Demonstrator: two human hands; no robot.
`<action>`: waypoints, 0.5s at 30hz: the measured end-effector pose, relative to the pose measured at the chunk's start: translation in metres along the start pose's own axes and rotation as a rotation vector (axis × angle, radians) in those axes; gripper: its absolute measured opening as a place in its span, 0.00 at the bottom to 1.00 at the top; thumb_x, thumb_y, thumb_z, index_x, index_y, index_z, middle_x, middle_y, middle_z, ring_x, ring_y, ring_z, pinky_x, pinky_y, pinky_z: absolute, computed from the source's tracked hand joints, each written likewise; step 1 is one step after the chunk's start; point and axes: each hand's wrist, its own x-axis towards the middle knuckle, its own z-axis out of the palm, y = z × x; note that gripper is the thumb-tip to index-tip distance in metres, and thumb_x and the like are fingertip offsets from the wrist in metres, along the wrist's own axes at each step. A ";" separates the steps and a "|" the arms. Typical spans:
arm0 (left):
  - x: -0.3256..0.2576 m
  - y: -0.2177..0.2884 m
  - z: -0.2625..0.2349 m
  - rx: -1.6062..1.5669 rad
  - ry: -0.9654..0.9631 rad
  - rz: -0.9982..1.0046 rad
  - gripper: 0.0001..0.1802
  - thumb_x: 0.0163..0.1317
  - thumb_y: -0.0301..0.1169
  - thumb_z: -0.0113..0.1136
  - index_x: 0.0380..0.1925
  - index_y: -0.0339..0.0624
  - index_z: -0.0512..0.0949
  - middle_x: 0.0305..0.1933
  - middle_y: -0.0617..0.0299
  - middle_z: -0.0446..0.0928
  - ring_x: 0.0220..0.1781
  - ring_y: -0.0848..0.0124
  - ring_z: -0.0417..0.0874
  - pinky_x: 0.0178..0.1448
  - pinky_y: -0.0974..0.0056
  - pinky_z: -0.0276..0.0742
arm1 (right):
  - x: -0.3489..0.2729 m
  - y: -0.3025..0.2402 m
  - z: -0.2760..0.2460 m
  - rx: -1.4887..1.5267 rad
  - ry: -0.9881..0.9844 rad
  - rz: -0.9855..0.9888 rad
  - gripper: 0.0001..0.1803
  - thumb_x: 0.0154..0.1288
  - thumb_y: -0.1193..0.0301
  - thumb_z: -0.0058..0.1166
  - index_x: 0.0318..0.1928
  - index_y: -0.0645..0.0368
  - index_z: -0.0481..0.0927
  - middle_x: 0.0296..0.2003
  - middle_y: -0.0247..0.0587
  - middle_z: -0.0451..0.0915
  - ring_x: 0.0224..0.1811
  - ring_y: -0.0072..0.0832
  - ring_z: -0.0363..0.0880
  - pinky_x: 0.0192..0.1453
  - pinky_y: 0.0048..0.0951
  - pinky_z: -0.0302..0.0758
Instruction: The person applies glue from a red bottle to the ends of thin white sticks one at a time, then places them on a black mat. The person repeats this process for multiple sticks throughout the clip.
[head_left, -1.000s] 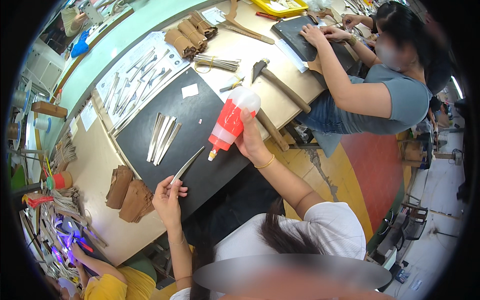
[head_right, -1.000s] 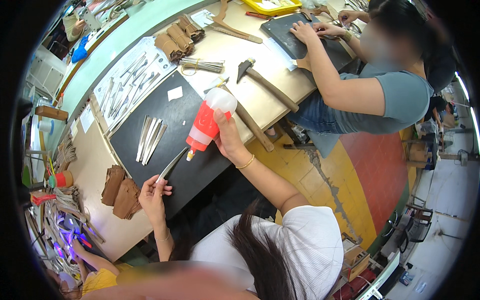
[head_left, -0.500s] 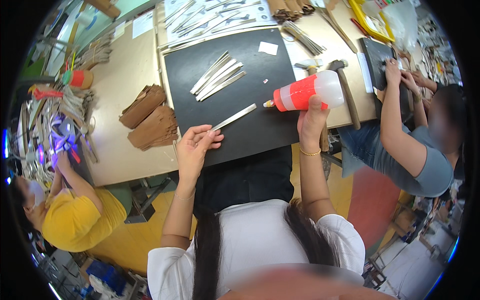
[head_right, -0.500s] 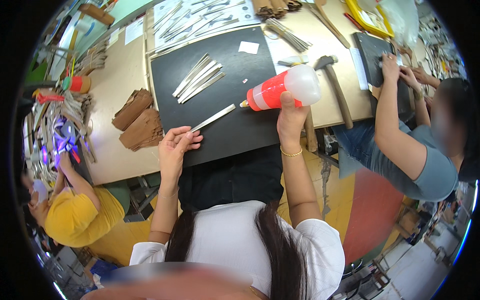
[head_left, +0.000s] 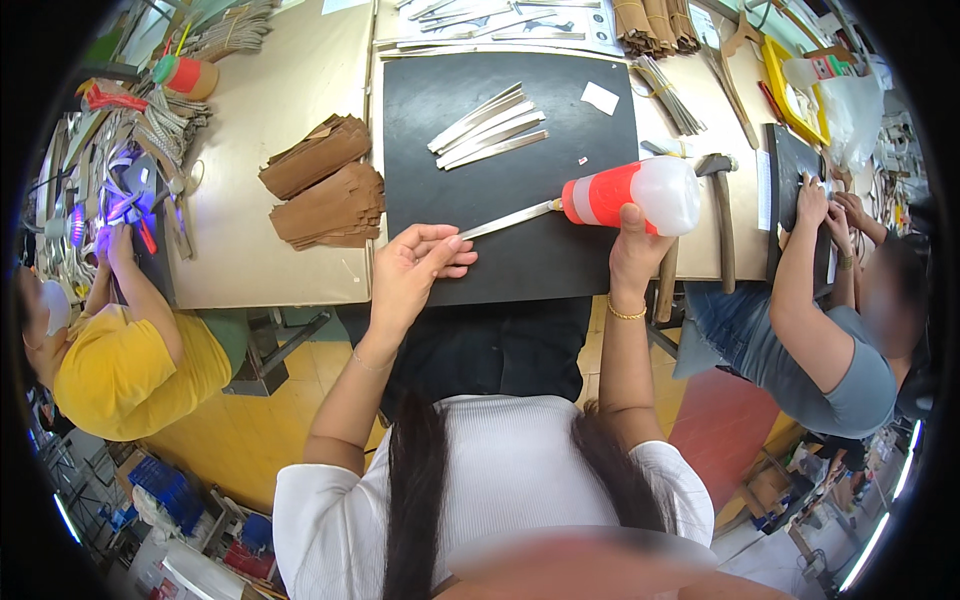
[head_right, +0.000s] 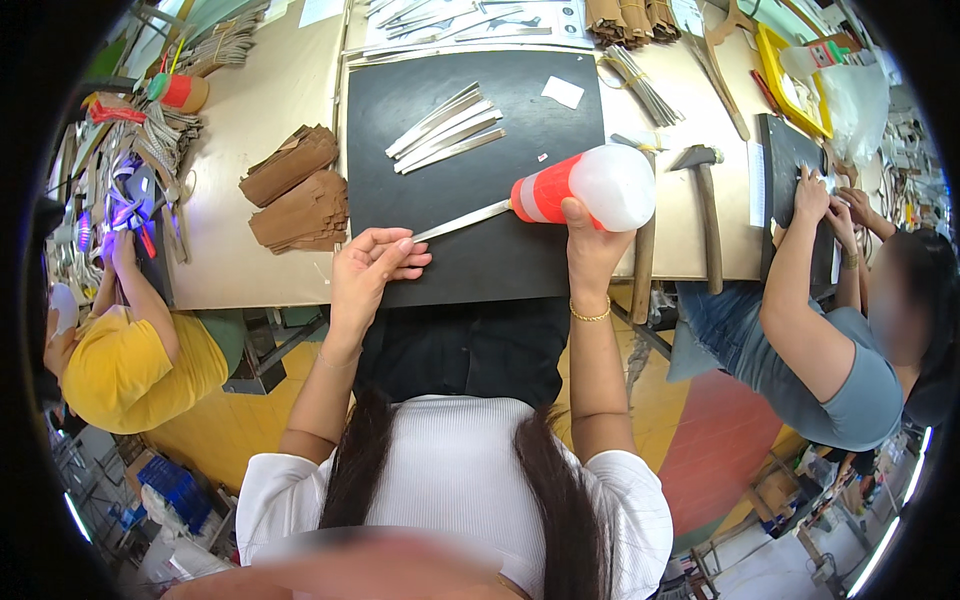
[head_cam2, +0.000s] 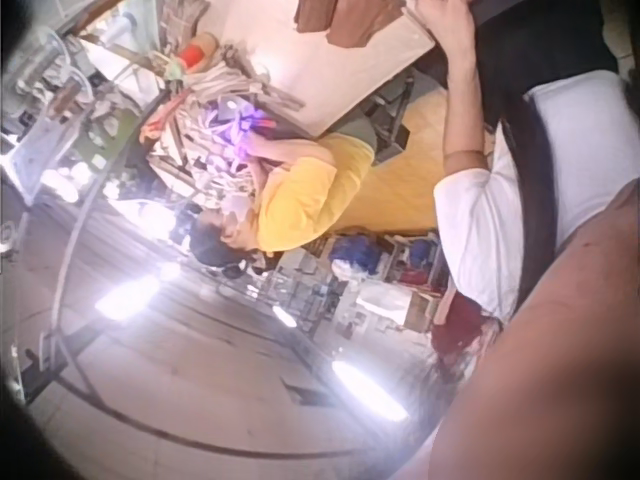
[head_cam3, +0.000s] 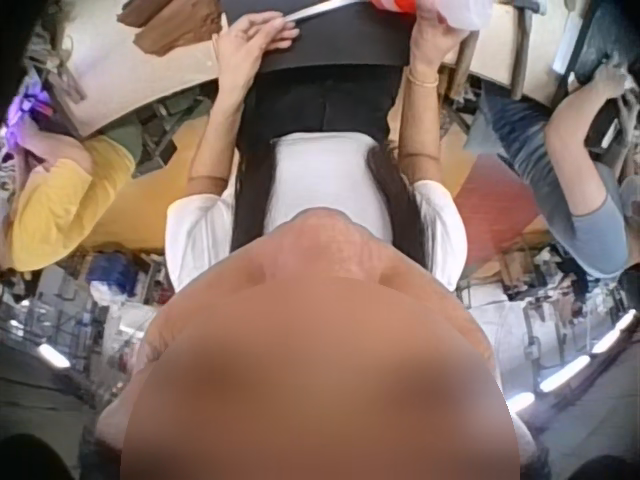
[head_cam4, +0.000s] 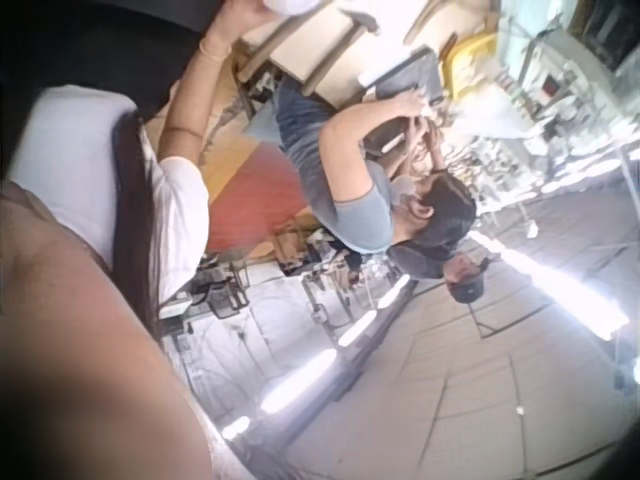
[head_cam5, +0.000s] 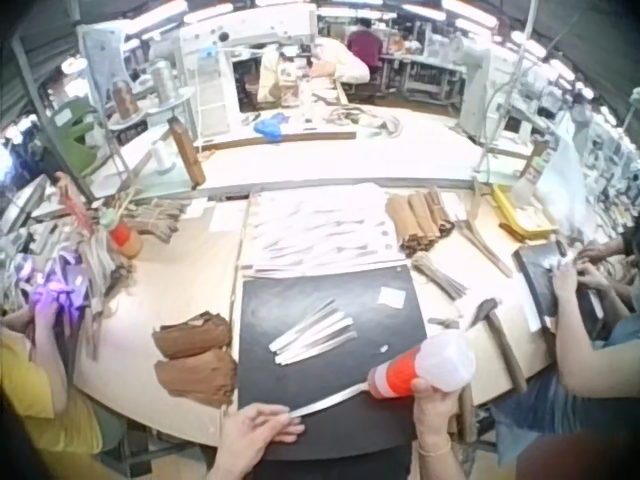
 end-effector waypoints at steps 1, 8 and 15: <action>0.000 -0.001 -0.001 -0.003 -0.003 -0.003 0.11 0.63 0.26 0.56 0.41 0.29 0.74 0.37 0.47 0.80 0.38 0.65 0.84 0.41 0.68 0.81 | 0.000 0.000 0.001 0.003 -0.006 0.006 0.30 0.49 0.59 0.70 0.47 0.65 0.72 0.41 0.36 0.75 0.42 0.23 0.74 0.49 0.26 0.71; 0.000 -0.006 -0.004 -0.018 -0.031 -0.003 0.12 0.63 0.25 0.56 0.43 0.27 0.73 0.37 0.49 0.80 0.39 0.68 0.84 0.41 0.70 0.80 | -0.009 0.003 0.008 0.041 -0.031 0.028 0.30 0.49 0.61 0.71 0.48 0.65 0.72 0.42 0.37 0.76 0.43 0.24 0.74 0.50 0.27 0.71; -0.002 -0.009 -0.004 0.012 -0.031 -0.009 0.12 0.62 0.24 0.55 0.44 0.28 0.73 0.37 0.52 0.80 0.39 0.70 0.83 0.41 0.72 0.79 | -0.020 0.004 0.021 0.085 -0.097 0.119 0.30 0.48 0.63 0.71 0.48 0.64 0.72 0.42 0.37 0.76 0.43 0.24 0.75 0.50 0.27 0.72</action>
